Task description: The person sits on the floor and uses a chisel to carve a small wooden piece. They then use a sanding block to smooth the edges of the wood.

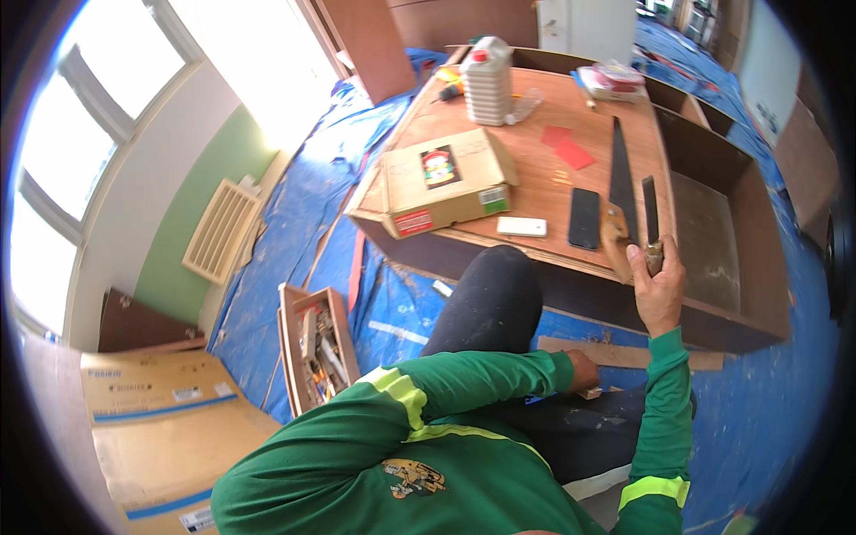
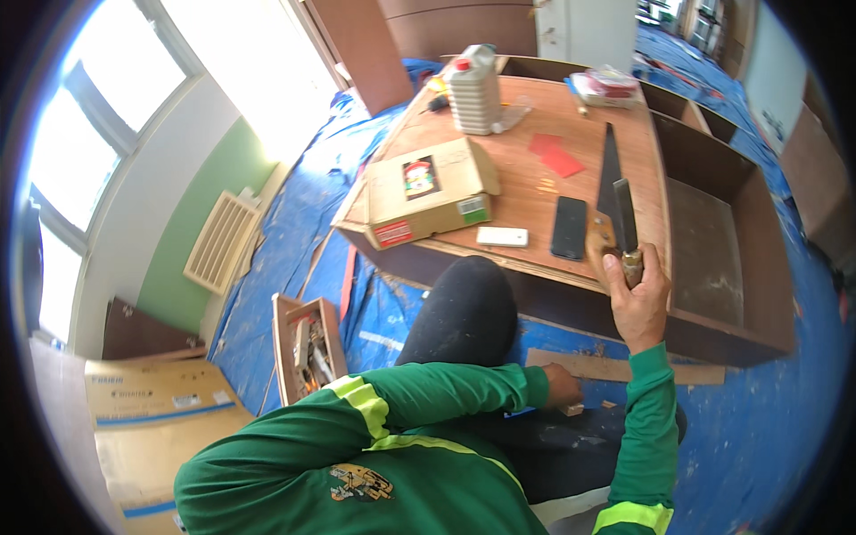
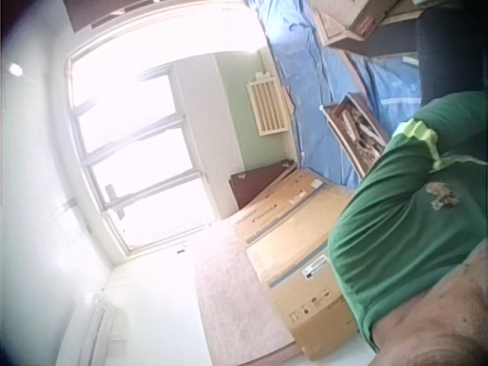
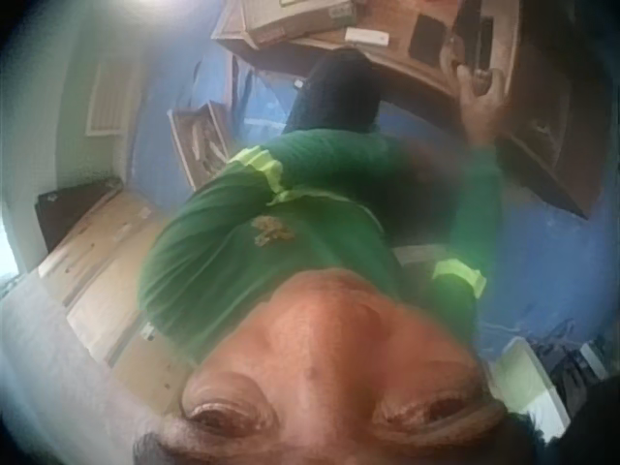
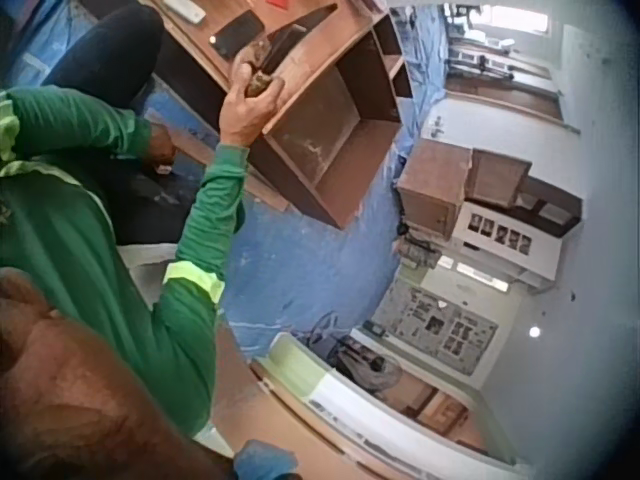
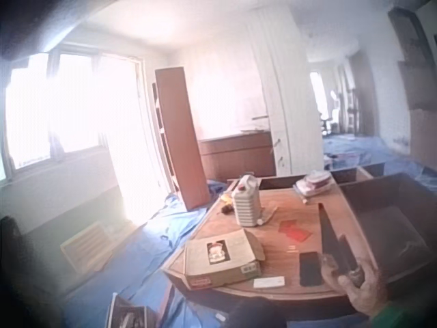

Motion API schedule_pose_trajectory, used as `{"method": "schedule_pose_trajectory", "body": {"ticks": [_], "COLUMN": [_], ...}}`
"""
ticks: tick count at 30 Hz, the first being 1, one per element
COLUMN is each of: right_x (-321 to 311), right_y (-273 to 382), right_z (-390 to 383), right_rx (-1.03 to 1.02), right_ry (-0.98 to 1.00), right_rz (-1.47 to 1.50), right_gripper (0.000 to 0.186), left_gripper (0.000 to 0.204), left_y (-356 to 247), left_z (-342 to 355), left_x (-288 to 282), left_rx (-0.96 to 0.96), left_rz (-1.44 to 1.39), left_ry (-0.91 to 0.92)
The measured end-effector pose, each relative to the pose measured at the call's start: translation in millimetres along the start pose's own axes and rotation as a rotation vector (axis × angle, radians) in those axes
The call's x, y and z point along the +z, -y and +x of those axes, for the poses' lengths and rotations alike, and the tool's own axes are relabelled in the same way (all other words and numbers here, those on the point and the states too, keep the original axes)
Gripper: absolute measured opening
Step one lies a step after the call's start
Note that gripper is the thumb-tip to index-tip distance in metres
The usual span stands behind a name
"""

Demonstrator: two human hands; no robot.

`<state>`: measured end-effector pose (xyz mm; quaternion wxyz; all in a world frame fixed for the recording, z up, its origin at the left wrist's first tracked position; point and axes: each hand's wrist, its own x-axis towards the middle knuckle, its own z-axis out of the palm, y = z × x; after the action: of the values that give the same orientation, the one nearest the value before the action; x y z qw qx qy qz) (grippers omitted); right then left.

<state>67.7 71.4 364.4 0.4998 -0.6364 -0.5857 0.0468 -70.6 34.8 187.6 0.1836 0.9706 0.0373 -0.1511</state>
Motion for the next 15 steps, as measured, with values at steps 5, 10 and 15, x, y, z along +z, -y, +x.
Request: {"method": "schedule_pose_trajectory", "body": {"ticks": [5,10,15], "right_x": [-35.1,-46.6,-63.1], "right_y": [-13.4,-23.4,-18.4], "right_z": [-9.3,-5.4,-3.7], "right_rx": [0.117,0.089,-0.047], "right_ry": [-0.073,-0.172,-0.207], "right_rz": [-0.031,0.092,-0.053], "right_gripper": [0.032,0.040,0.059], "left_gripper": [0.030,0.039,0.044], "left_y": [-9.2,-11.2,18.8], "left_z": [16.4,24.3,46.4], "left_x": [-1.2,-15.9,-67.5], "left_rx": [0.099,0.214,0.408], "left_rz": [-0.019,0.021,0.142], "left_ry": [0.027,0.138,0.325]}}
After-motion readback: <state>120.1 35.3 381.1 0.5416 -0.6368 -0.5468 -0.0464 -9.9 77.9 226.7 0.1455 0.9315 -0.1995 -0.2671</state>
